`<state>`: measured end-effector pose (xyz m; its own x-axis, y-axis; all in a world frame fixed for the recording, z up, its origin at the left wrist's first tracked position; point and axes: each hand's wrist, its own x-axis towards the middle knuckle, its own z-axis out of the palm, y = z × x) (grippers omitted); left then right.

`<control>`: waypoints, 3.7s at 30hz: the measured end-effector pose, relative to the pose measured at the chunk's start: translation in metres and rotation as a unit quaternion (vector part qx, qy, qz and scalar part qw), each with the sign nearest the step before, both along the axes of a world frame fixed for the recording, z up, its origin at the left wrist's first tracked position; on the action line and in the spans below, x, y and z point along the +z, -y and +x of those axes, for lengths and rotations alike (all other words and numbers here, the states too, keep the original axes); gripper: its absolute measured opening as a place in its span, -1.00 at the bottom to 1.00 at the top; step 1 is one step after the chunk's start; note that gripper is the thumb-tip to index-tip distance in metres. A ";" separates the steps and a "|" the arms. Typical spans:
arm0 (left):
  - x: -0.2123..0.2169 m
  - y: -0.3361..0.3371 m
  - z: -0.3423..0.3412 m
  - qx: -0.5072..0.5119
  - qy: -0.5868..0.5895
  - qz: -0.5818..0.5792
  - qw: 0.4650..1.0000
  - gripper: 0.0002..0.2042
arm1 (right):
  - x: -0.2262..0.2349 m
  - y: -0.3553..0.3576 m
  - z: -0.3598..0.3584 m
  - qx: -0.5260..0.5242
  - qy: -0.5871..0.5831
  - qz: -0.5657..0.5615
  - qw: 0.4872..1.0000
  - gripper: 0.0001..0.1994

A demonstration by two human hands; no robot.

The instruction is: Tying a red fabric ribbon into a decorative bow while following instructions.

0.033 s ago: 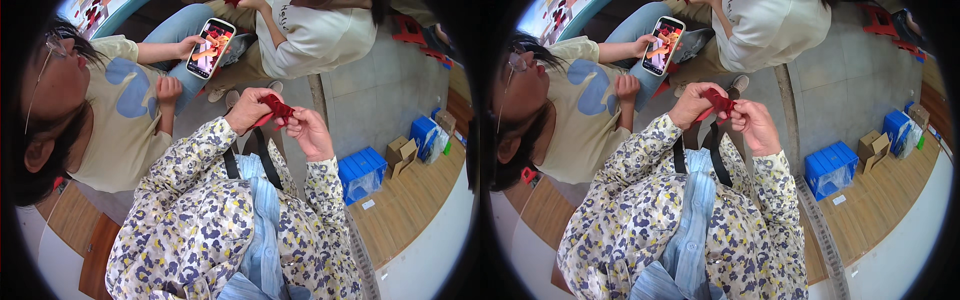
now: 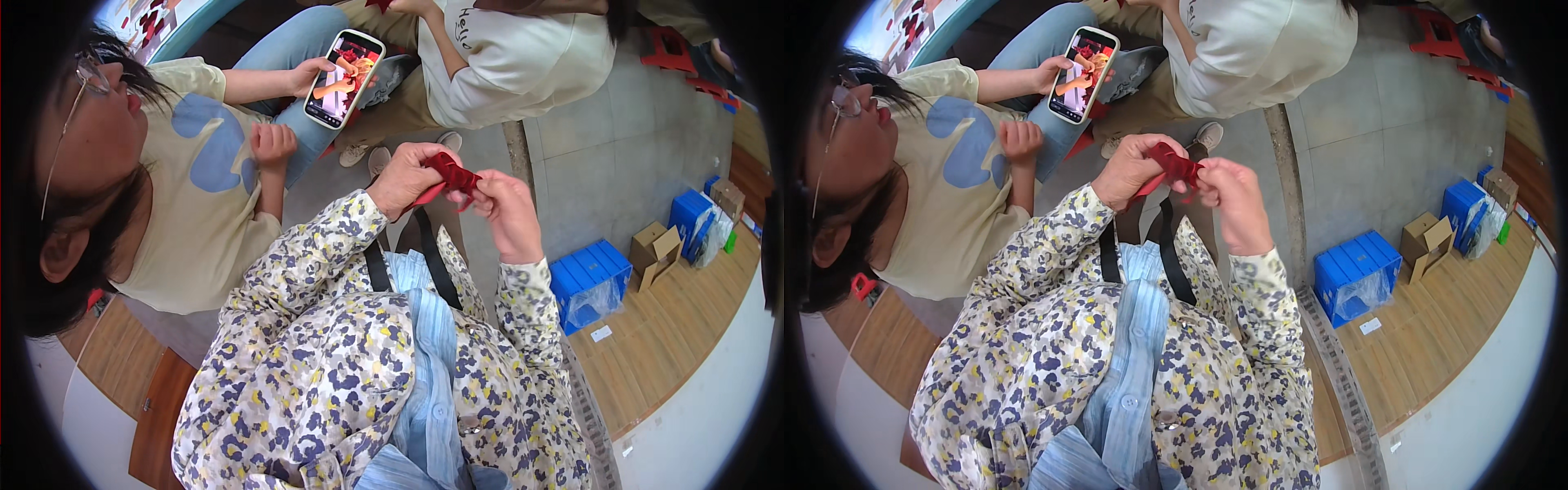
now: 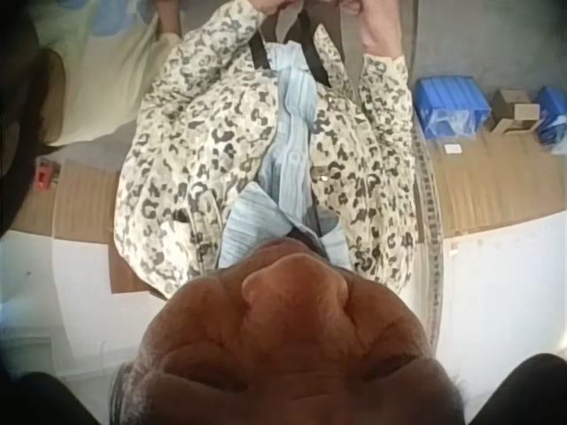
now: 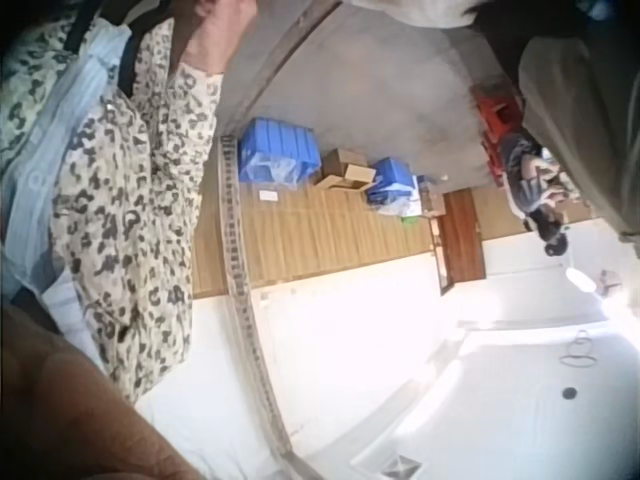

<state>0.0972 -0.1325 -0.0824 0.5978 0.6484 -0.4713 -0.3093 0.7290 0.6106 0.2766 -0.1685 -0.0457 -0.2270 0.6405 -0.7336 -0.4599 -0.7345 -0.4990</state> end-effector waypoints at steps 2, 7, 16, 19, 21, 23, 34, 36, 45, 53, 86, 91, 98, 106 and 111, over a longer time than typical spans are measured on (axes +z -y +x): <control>-0.002 0.002 -0.001 0.005 -0.006 -0.035 0.999 -0.87 | 0.007 0.000 -0.007 0.045 0.212 0.103 0.971 -0.88; -0.009 0.004 0.000 0.033 -0.005 -0.052 0.998 -0.84 | 0.006 -0.002 -0.006 0.110 0.234 0.156 0.953 -0.88; -0.026 0.002 -0.017 -0.052 -0.010 0.025 0.998 -0.84 | -0.034 0.008 0.003 -0.060 -0.237 -0.130 0.961 -0.87; -0.026 0.007 -0.024 -0.024 -0.011 -0.012 1.000 -0.81 | -0.017 0.008 -0.024 -0.049 0.108 0.003 0.993 -0.89; -0.023 0.009 -0.030 0.017 -0.011 -0.044 0.999 -0.78 | -0.007 0.014 -0.033 -0.044 0.233 0.057 0.970 -0.88; -0.016 0.013 -0.032 0.098 -0.040 -0.081 0.991 -0.75 | 0.003 0.022 -0.045 -0.043 0.356 0.108 0.927 -0.87; -0.018 0.010 -0.019 0.155 -0.011 -0.096 0.983 -0.76 | -0.011 0.026 -0.081 -0.165 -0.074 -0.058 0.982 -0.79; -0.025 0.007 -0.023 0.121 0.008 -0.095 0.988 -0.77 | -0.009 0.031 -0.075 -0.206 -0.207 -0.069 0.954 -0.77; -0.020 0.006 -0.009 0.165 0.031 -0.040 0.985 -0.80 | 0.002 0.036 -0.081 0.104 -0.034 -0.055 0.992 -0.74; -0.008 0.007 0.003 0.148 -0.237 0.191 0.941 -0.78 | 0.009 0.014 -0.068 -0.028 0.355 0.183 0.916 -0.78; -0.006 -0.003 0.003 0.066 0.122 -0.058 0.989 -0.86 | 0.038 -0.028 0.001 0.151 0.433 0.367 0.810 -0.84; -0.011 -0.009 0.004 0.032 0.088 0.003 0.996 -0.84 | 0.032 -0.032 0.009 0.199 0.420 0.372 0.804 -0.89; -0.009 -0.012 0.008 0.032 0.052 0.031 0.998 -0.86 | 0.037 -0.038 0.025 0.085 0.138 0.065 0.985 -0.91; -0.010 -0.008 0.002 0.061 0.095 -0.047 0.993 -0.89 | 0.034 -0.028 0.005 0.116 0.324 0.218 0.913 -0.90; -0.015 -0.008 -0.003 0.036 0.082 -0.019 0.996 -0.82 | 0.033 -0.031 0.000 0.191 0.330 0.226 0.897 -0.89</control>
<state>0.0941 -0.1250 -0.0977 0.6210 0.6763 -0.3961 -0.4547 0.7226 0.5207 0.2770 -0.1378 -0.0129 -0.1050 0.8741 -0.4742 0.2858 -0.4302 -0.8563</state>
